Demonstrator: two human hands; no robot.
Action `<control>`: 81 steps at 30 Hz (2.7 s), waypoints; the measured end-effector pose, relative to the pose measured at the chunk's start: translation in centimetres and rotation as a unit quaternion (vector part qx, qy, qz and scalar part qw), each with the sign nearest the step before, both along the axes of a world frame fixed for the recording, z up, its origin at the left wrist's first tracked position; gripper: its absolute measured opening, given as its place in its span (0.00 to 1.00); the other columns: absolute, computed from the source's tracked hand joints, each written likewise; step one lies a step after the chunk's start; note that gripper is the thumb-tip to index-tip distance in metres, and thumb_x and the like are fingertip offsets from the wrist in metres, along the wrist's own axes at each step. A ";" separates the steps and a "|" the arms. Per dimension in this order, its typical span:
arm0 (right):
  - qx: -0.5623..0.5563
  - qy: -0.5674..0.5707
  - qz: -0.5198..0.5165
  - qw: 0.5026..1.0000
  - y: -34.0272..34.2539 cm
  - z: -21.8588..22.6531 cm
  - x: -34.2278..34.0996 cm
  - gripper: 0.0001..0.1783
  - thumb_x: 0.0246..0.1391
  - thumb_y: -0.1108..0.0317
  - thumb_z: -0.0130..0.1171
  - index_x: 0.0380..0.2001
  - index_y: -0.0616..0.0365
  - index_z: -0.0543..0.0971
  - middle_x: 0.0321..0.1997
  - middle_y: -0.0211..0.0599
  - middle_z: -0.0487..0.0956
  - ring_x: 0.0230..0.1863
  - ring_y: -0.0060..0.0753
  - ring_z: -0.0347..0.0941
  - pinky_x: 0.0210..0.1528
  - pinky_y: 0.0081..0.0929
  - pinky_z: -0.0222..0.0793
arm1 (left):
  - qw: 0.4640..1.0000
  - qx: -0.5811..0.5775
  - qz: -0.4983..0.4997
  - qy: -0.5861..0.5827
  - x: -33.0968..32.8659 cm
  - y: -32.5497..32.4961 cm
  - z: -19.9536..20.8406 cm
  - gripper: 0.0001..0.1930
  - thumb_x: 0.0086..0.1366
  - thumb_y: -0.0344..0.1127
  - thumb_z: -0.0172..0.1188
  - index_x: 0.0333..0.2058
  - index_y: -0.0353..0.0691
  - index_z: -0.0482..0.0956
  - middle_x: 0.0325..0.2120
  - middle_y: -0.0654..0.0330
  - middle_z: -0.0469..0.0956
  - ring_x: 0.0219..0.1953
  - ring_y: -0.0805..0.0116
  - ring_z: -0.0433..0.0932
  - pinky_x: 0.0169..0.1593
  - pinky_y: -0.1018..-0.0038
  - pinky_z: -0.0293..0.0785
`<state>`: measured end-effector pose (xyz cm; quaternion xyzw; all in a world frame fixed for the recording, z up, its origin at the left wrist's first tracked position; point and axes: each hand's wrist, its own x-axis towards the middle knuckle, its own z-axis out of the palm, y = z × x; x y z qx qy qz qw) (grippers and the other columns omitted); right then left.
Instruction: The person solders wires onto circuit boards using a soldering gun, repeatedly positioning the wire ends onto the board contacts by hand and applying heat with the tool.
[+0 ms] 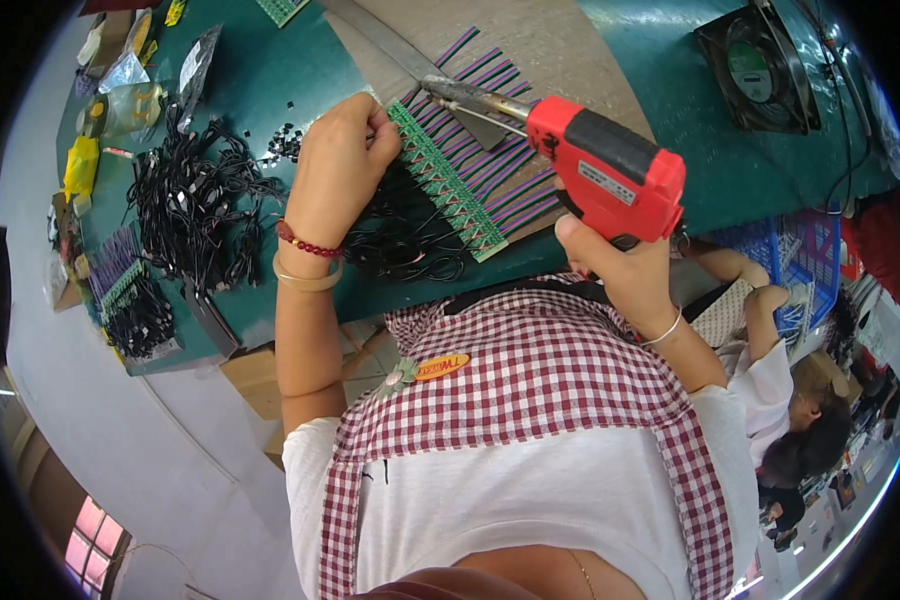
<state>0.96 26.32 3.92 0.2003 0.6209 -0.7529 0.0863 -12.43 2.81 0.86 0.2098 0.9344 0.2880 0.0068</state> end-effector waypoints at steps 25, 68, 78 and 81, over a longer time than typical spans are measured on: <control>-0.023 0.078 -0.035 0.996 1.4 1.9 -3.6 0.22 0.51 0.72 0.55 0.50 0.67 0.66 0.16 0.29 0.65 0.13 0.16 0.55 0.17 0.17 0.52 | 0.985 -0.026 0.161 0.063 5.4 -14.0 -0.2 0.05 0.55 0.27 0.61 0.32 0.39 0.79 0.27 0.59 0.75 0.32 0.62 0.73 0.39 0.69 0.66; -0.109 0.089 0.048 0.989 -4.8 4.1 -7.6 0.15 0.52 0.74 0.60 0.43 0.66 0.74 0.34 0.39 0.80 0.33 0.26 0.76 0.36 0.21 0.73 | 0.957 0.288 0.014 0.026 3.3 0.9 5.6 0.04 0.56 0.25 0.63 0.29 0.34 0.76 0.25 0.58 0.74 0.26 0.69 0.72 0.29 0.77 0.68; 0.090 0.199 0.077 0.973 -5.3 2.0 -6.5 0.17 0.45 0.73 0.66 0.40 0.61 0.76 0.34 0.30 0.80 0.36 0.20 0.76 0.38 0.22 0.71 | 0.944 0.324 0.024 -0.059 4.7 1.3 5.5 0.05 0.56 0.26 0.62 0.28 0.33 0.75 0.23 0.61 0.71 0.21 0.77 0.68 0.23 0.81 0.64; 0.198 0.279 0.099 0.935 -5.1 2.1 -6.8 0.27 0.42 0.75 0.66 0.47 0.61 0.71 0.34 0.37 0.80 0.37 0.22 0.77 0.38 0.23 0.72 | 0.946 0.320 0.025 -0.054 4.7 1.3 5.8 0.04 0.55 0.24 0.62 0.27 0.33 0.75 0.22 0.62 0.71 0.19 0.78 0.67 0.22 0.81 0.62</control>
